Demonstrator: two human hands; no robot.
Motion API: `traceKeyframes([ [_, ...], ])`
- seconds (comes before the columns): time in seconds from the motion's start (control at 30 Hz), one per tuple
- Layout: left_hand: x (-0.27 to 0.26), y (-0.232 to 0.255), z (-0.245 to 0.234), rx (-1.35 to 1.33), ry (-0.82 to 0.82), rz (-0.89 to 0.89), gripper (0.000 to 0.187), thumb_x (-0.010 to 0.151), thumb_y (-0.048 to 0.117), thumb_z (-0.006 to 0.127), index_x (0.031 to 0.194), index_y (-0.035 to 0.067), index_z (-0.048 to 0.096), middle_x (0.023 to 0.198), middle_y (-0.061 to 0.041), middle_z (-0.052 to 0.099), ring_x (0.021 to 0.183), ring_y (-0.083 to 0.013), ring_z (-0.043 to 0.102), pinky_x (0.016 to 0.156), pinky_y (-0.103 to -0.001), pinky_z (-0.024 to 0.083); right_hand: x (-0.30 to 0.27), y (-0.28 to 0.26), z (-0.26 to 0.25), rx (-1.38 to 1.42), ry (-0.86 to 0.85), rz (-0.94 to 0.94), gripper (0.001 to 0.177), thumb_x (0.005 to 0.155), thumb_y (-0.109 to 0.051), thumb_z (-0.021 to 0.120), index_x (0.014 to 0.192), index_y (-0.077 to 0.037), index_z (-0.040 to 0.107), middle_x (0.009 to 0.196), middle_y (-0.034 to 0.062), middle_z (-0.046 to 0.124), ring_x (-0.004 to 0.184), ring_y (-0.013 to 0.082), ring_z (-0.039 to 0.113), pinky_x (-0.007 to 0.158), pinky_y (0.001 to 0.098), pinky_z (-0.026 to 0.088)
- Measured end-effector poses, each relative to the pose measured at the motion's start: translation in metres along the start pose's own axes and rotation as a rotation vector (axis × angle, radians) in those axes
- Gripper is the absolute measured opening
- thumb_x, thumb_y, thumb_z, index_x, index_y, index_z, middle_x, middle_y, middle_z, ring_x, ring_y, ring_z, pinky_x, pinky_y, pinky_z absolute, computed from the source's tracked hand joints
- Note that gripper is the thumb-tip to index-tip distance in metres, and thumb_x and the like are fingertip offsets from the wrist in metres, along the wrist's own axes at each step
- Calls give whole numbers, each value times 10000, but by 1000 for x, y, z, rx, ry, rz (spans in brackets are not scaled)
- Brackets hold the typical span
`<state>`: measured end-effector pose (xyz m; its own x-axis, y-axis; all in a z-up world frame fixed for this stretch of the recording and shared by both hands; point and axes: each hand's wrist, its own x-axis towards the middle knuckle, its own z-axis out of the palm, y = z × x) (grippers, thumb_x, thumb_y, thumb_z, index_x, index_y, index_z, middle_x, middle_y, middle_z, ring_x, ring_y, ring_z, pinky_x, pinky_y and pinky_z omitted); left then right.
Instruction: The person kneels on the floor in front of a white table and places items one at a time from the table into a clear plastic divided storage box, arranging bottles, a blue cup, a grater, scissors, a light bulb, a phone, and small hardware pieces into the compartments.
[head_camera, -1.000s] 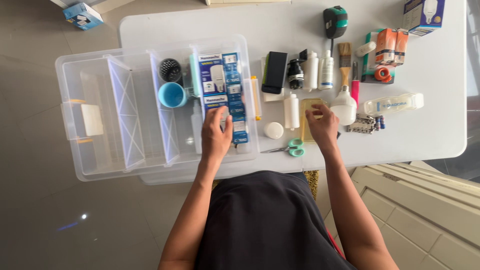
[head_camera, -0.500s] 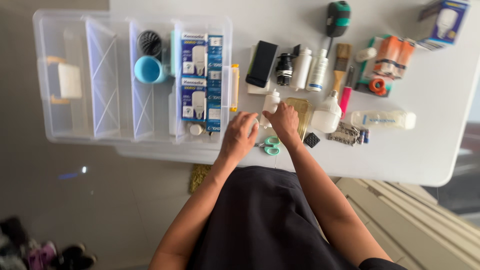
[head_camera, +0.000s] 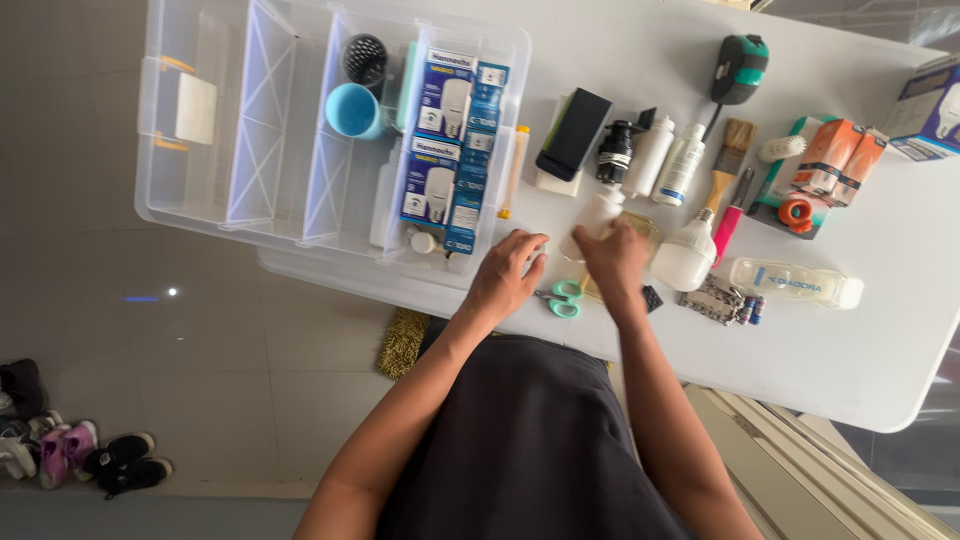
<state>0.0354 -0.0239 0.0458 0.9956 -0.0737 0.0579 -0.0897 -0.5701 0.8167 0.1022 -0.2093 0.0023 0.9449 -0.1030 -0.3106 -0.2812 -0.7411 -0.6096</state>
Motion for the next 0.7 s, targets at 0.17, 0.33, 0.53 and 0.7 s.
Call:
traceKeyframes([
  [0.17, 6, 2, -31, -176, 41, 38, 294, 1066, 114, 583, 1347, 28, 579, 1253, -169, 657, 1048, -303, 703, 913, -377, 581, -29, -59, -39, 158, -118, -28, 413, 827, -327, 795, 1030, 22, 709, 739, 139, 759, 621, 183, 741, 624, 327, 589],
  [0.33, 2, -16, -90, -169, -3, -22, 413, 1007, 159, 677, 1380, 26, 557, 1261, -173, 649, 1049, -289, 695, 873, -382, 581, -57, -131, -10, 393, -288, -56, 386, 877, -296, 790, 1046, 39, 704, 738, 116, 744, 600, 149, 723, 515, 310, 565],
  [0.53, -25, -63, -185, -40, 33, -20, 528, 925, 88, 724, 1404, -2, 523, 1309, -194, 614, 1087, -325, 667, 895, -400, 568, -72, -210, 56, 457, -383, -138, 407, 916, -296, 743, 1203, -11, 694, 802, 116, 747, 606, 140, 735, 503, 285, 580],
  [0.7, -41, -108, -230, 161, 104, -79, 501, 921, 83, 742, 1369, -26, 548, 1304, -192, 613, 1161, -375, 635, 955, -421, 547, -71, -264, 125, 239, -419, -139, 410, 868, -295, 756, 1086, 47, 700, 647, 130, 713, 517, 184, 712, 474, 327, 568],
])
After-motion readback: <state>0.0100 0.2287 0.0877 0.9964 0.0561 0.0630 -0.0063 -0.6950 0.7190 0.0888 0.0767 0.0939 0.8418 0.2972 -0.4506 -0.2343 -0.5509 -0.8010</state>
